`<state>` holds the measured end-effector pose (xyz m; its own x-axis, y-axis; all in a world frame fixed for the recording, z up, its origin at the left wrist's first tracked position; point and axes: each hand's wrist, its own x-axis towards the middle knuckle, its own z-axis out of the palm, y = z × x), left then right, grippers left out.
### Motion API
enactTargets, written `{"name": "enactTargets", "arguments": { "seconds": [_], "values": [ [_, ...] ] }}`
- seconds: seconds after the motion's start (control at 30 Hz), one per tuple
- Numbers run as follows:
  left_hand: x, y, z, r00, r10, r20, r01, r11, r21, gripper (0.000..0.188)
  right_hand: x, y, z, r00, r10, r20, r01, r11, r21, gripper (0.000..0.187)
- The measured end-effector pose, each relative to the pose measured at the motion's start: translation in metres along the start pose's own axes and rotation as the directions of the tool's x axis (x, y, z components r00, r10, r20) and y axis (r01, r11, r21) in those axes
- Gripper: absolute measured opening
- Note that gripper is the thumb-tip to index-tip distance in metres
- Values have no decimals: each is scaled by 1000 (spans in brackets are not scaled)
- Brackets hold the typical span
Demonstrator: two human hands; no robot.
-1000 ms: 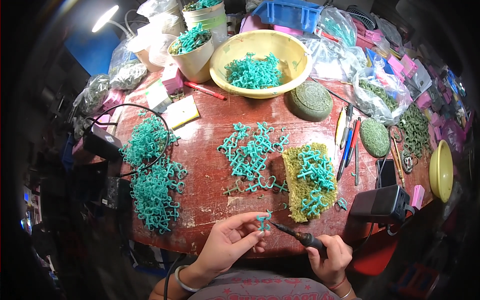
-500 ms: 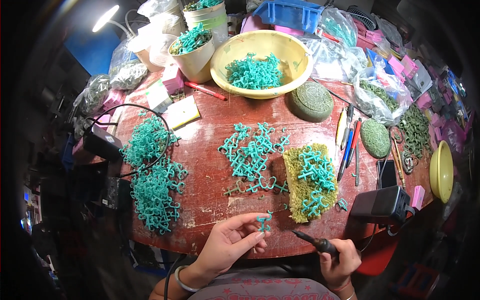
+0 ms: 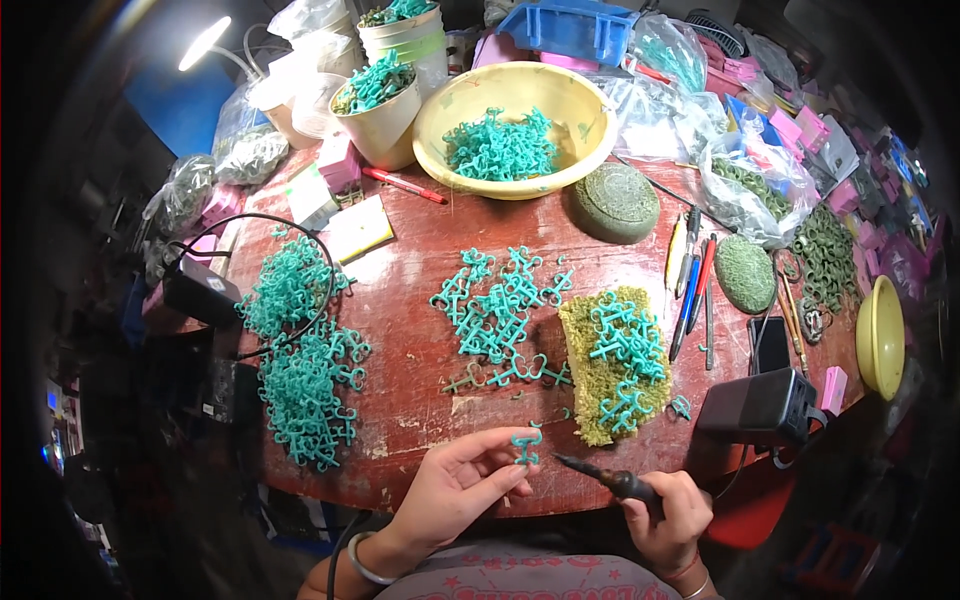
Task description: The person picks up green wax moldings from a table and uses a heated tool to join them together.
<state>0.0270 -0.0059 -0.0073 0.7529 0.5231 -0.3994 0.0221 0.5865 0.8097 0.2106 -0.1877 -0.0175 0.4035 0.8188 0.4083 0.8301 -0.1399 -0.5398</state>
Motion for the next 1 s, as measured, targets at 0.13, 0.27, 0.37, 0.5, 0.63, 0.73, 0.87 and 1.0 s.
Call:
{"name": "enactTargets", "arguments": {
  "seconds": [0.13, 0.27, 0.37, 0.5, 0.63, 0.73, 0.87, 1.0],
  "values": [
    [0, 4, 1, 999, -34, 7, 34, 999, -17, 42, -1, 2, 8, 999, -8, 47, 8, 1000, 17, 26],
    [0, 3, 1, 999, -30, 18, 30, 999, -20, 43, -2, 0, 9, 999, 21, 50, -23, 999, 36, 26],
    [0, 3, 1, 999, -32, 18, 33, 999, -19, 43, -2, 0, 10, 998, 21, 55, -22, 999, 32, 25],
    [1, 3, 1, 999, -36, 15, 36, 999, -19, 43, -1, -1, 9, 998, 22, 57, -24, 999, 31, 25],
    [1, 3, 2, 999, -32, 15, 32, 999, -15, 42, 0, -1, 9, 998, 24, 64, -26, 999, 26, 25],
    [0, 3, 2, 999, -36, 7, 37, 999, -25, 42, 0, -1, 9, 998, 22, 67, -24, 999, 22, 25],
    [0, 4, 3, 999, -47, 3, 47, 998, -33, 42, -1, -1, 10, 998, -2, 64, 3, 1000, -4, 26],
    [0, 5, 2, 999, -37, 18, 37, 999, -17, 41, -2, 0, 8, 996, 15, 88, -14, 1000, -7, 27]
  ]
}}
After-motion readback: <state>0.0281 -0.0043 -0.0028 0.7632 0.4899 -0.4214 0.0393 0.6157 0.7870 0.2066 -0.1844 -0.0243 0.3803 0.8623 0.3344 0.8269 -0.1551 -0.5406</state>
